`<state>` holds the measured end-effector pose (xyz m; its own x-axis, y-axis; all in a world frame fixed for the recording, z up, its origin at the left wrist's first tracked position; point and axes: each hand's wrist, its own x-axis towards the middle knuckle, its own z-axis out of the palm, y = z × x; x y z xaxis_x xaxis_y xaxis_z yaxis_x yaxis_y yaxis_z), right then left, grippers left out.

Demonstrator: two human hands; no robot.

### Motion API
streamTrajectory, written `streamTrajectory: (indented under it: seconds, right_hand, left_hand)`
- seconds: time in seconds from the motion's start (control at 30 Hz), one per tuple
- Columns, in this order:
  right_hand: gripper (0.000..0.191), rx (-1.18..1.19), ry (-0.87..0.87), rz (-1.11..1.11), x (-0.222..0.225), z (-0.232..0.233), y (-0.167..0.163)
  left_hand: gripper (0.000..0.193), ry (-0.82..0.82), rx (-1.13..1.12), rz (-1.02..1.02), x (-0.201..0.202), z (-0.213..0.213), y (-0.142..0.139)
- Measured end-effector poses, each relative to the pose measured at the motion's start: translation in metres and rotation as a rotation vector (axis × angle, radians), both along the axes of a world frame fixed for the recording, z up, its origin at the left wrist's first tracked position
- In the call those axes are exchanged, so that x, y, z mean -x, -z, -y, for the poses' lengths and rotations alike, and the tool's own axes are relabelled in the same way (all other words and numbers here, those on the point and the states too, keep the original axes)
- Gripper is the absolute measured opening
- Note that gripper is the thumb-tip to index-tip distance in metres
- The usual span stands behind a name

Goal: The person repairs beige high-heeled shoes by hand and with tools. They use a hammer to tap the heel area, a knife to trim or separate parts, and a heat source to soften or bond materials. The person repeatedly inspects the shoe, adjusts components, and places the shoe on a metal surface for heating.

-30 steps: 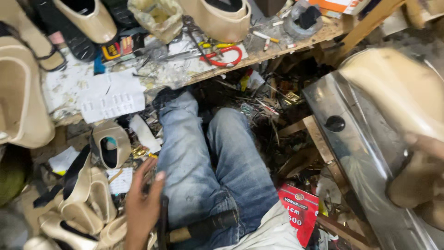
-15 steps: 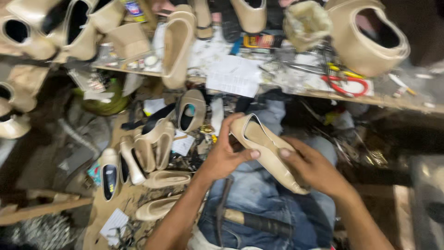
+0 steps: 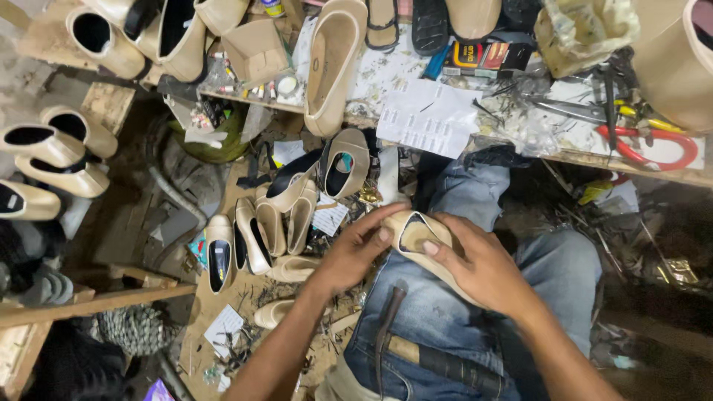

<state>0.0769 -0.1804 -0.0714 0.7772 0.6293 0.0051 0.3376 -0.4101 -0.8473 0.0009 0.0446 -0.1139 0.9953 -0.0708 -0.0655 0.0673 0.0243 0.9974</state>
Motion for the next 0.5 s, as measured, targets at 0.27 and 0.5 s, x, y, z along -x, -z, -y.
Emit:
streamTrajectory:
  seconds: [0.27,0.5]
  right_hand:
    - [0.053,-0.017,0.132,-0.352,-0.01,-0.012,-0.003]
    - [0.053,0.134,0.294,-0.298,-0.001,-0.019,-0.001]
  left_hand:
    - [0.053,-0.037,0.002,0.07,-0.004,0.01,0.006]
    - [0.051,-0.041,0.077,-0.182,-0.012,0.006,-0.006]
